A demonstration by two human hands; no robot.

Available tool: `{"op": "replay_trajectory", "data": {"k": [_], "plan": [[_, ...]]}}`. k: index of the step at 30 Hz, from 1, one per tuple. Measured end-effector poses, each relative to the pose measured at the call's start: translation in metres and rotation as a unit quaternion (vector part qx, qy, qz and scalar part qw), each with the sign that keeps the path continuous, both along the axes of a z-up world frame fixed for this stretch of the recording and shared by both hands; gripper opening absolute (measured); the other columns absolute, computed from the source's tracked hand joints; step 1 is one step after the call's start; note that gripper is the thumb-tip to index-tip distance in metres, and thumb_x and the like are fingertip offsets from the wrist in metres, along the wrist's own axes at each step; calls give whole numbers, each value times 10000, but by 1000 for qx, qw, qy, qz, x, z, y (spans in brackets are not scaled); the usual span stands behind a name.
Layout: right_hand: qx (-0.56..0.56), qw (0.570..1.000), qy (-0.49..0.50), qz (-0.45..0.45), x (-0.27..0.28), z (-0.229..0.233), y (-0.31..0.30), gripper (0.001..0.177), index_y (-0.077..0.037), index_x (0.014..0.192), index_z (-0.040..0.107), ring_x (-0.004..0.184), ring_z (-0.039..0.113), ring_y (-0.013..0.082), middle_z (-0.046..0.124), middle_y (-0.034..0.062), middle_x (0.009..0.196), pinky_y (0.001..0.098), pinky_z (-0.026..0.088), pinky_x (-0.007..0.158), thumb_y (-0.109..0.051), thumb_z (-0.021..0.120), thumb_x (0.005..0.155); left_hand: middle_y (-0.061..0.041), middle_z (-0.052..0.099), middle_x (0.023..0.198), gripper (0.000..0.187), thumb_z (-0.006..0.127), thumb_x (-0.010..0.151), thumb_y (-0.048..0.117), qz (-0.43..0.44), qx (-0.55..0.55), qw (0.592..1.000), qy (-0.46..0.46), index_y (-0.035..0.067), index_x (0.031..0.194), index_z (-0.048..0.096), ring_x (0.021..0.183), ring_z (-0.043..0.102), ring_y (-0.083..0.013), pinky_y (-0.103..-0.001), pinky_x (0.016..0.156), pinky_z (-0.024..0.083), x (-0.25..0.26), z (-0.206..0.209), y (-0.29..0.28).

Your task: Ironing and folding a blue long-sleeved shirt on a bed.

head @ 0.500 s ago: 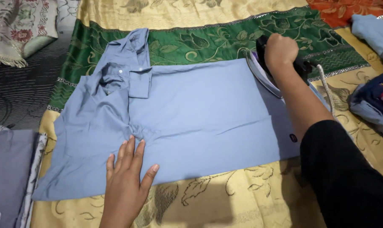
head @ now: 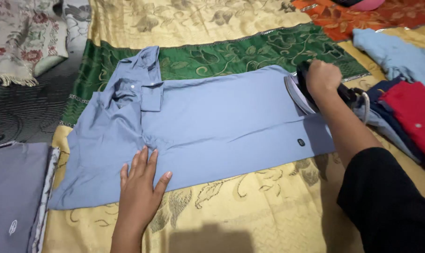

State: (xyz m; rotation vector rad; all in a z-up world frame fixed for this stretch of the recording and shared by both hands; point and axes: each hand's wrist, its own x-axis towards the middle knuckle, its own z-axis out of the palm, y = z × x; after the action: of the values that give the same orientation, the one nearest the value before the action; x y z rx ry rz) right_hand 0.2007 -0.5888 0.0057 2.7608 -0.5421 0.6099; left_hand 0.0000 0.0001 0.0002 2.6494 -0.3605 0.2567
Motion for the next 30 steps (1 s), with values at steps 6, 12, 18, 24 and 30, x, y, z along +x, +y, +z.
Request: {"op": "replay_trajectory", "data": {"k": [6,12,18,24,30], "plan": [[18,999,26,-37,-48,4,-37,231,-58,961,806,884,769,390,778,214,964,484,616,732,-166,602,968,-151,370,1615,683,571,941,493,2,-1,1000,-7,106,1497,479,1513,287,-305,-513,1216,140,0,-4,1],[45,996,43,-61,-96,21,-40,263,-47,993,808,936,763,401,776,230,1006,501,610,783,-239,629,978,-146,358,1627,690,554,949,510,-3,9,1000,-9,107,1503,477,1518,286,-285,-498,1226,136,1,-9,4],[76,992,33,-92,-123,19,-61,242,-41,1021,797,937,759,405,772,228,1024,508,605,775,-209,635,961,-121,328,1635,694,536,955,518,6,0,1000,20,116,1515,457,1523,254,-261,-489,1222,108,1,-4,0],[93,993,5,-74,-158,55,-52,323,-33,1077,757,904,738,442,748,249,1016,547,587,759,-326,695,955,-131,350,1637,692,541,954,522,4,18,1000,-10,116,1510,477,1523,275,-263,-492,1227,137,4,-14,4],[65,998,-19,-9,-210,88,-47,378,-32,1161,718,864,711,456,735,260,935,565,564,728,-355,708,964,-149,377,1621,686,558,947,508,-1,20,1000,-20,102,1498,497,1515,304,-282,-505,1218,162,5,-16,5]]}}
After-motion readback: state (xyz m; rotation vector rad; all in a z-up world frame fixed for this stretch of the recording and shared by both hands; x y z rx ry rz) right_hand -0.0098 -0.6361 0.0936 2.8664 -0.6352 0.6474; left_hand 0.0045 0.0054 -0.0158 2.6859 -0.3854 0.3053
